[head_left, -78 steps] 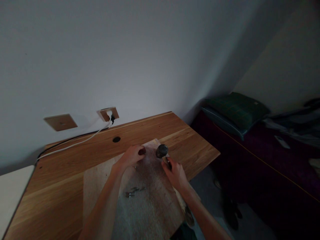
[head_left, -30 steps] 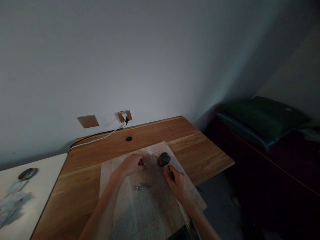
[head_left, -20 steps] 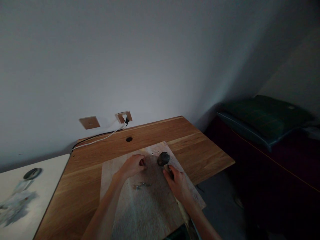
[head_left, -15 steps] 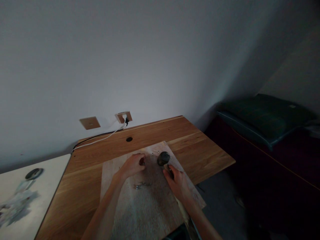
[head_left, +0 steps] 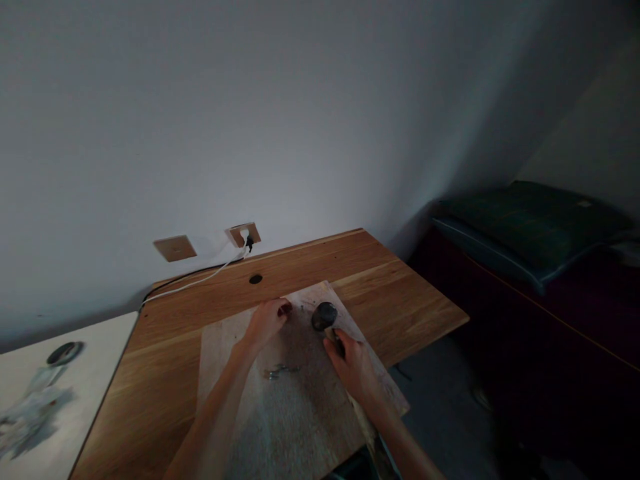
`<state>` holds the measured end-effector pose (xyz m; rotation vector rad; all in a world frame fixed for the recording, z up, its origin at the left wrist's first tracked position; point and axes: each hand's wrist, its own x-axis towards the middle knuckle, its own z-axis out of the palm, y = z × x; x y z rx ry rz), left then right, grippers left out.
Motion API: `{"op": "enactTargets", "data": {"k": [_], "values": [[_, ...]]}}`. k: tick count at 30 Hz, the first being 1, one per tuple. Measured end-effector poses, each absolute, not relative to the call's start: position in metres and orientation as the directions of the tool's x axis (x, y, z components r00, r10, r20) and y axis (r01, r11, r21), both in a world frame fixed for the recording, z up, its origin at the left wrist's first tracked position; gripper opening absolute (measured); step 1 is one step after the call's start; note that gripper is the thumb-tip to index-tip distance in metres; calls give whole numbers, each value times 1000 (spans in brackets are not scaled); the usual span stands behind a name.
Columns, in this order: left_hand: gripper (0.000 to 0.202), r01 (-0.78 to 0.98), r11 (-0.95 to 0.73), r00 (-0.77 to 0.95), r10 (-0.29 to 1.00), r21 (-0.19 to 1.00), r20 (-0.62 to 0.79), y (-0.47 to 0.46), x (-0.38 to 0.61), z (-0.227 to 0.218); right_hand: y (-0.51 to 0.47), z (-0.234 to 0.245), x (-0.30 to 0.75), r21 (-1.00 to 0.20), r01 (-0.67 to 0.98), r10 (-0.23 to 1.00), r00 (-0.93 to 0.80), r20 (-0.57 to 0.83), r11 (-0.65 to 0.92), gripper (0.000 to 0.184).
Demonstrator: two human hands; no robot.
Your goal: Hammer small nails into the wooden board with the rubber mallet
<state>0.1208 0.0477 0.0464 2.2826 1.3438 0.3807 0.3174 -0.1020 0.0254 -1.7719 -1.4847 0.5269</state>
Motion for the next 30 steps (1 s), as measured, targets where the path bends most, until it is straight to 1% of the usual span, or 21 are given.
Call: {"op": "enactTargets", "data": {"k": [7, 9, 11, 13, 17, 19, 22, 24, 28, 30], "values": [[33, 780, -476, 521, 853, 406, -2, 44, 120, 45, -102, 24, 319, -772, 634, 962, 235, 137, -45, 30], [32, 781, -481, 521, 854, 398, 9, 43, 121, 42, -102, 25, 319, -772, 634, 960, 238, 148, -39, 30], [32, 754, -495, 529, 847, 432, 48, 42, 121, 35, -102, 25, 318, -773, 633, 958, 240, 158, -31, 30], [35, 709, -507, 528, 842, 490, 109, 40, 121, 27, -102, 25, 318, -776, 631, 959, 233, 160, -24, 30], [39, 651, -480, 451, 868, 588, 209, 37, 119, 14, -101, 23, 318, -772, 635, 959, 235, 160, -27, 30], [36, 649, -455, 405, 885, 611, 229, 36, 118, 13, -101, 22, 318, -773, 634, 960, 237, 153, -34, 31], [22, 661, -440, 380, 895, 608, 234, 36, 118, 14, -100, 21, 318, -767, 640, 960, 239, 147, -42, 33], [16, 674, -441, 388, 894, 594, 223, 37, 119, 14, -100, 21, 318, -767, 641, 961, 235, 144, -42, 32], [15, 688, -442, 390, 894, 575, 221, 38, 119, 12, -99, 28, 316, -809, 585, 972, 220, 86, -61, 32], [15, 689, -440, 385, 896, 577, 223, 38, 119, 11, -97, 33, 314, -825, 563, 973, 211, 88, -48, 33]]}}
